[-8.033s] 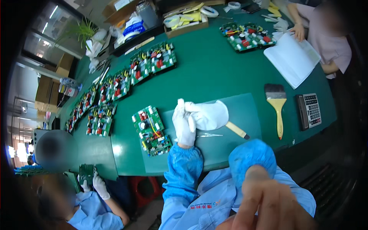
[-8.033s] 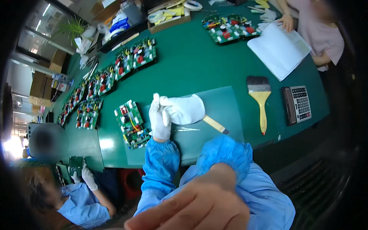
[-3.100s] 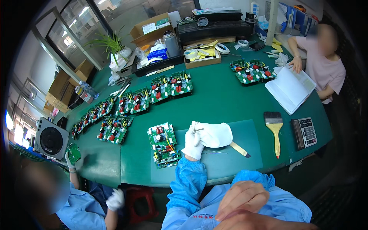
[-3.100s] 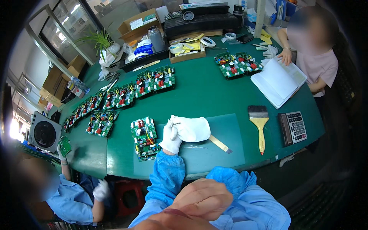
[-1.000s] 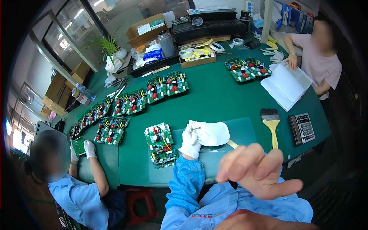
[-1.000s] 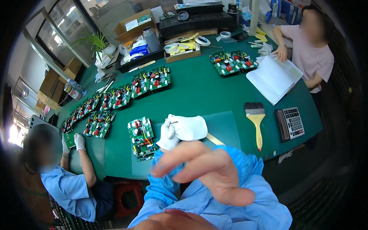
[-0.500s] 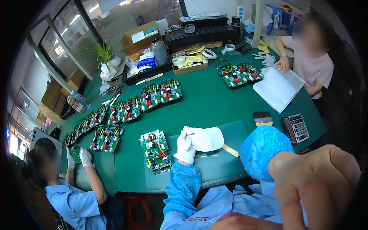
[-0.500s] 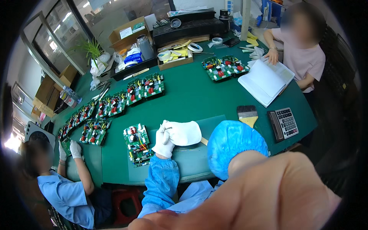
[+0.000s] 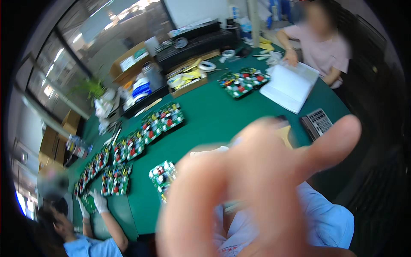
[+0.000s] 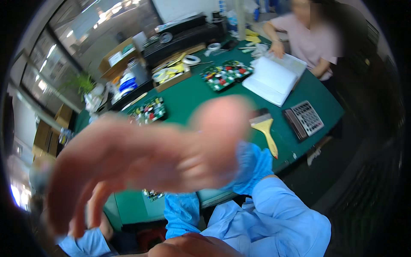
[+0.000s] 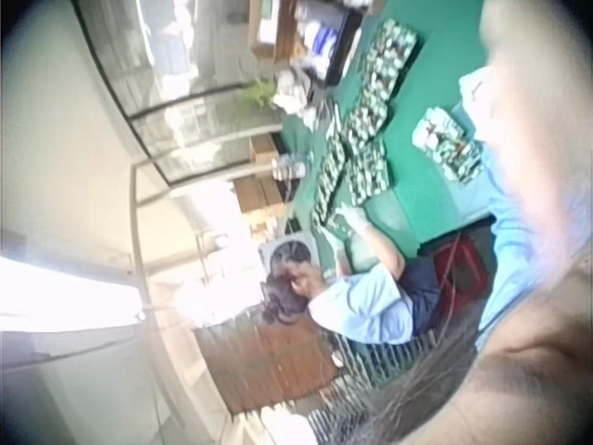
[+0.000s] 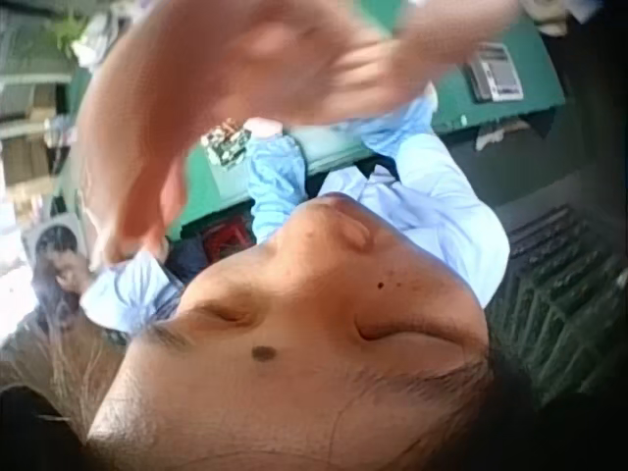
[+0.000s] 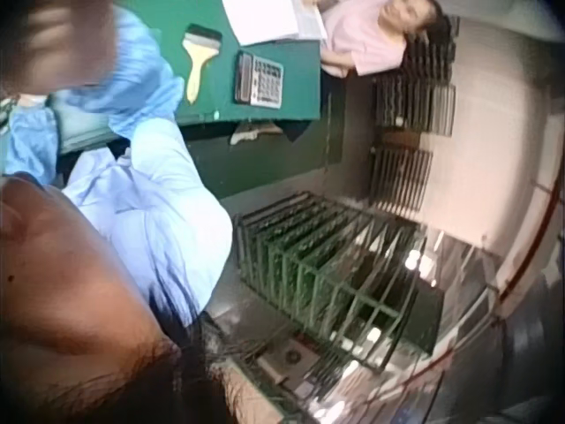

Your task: Inspecting and assembling electronic components on a circuit board at a factory workstation.

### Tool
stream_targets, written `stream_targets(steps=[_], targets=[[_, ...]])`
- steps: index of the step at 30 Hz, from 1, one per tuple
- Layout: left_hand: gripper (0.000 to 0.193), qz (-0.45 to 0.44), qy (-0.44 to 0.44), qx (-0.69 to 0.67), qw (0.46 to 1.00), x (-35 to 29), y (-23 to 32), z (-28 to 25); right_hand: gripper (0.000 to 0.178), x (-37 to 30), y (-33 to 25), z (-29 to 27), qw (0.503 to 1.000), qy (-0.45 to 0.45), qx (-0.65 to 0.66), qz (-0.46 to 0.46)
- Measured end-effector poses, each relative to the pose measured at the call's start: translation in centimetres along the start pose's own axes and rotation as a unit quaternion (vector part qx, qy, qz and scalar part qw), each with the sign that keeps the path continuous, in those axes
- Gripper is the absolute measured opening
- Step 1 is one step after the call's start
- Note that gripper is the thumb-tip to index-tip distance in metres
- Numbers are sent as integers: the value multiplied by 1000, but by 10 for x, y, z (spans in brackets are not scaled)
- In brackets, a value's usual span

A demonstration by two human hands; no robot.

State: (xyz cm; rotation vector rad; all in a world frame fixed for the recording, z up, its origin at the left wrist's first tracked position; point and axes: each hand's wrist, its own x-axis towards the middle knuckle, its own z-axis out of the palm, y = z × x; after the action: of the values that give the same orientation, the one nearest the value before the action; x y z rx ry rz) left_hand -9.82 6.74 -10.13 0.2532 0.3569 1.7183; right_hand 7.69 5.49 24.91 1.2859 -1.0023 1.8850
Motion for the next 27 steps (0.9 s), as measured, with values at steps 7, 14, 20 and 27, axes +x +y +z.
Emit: stream_targets(steps=[7,14,20,27], targets=[[20,83,-76,251,961,-23,7,21,72,-25,71,37,927,-147,299,169],[21,240,-43,498,833,-43,7,49,24,-110,34,-9,896,-12,16,444],[22,219,48,451,864,-19,14,62,26,-188,-34,-63,717,438,-448,304],[22,71,-55,57,994,-17,1,71,29,-217,-24,-70,705,501,-324,384]])
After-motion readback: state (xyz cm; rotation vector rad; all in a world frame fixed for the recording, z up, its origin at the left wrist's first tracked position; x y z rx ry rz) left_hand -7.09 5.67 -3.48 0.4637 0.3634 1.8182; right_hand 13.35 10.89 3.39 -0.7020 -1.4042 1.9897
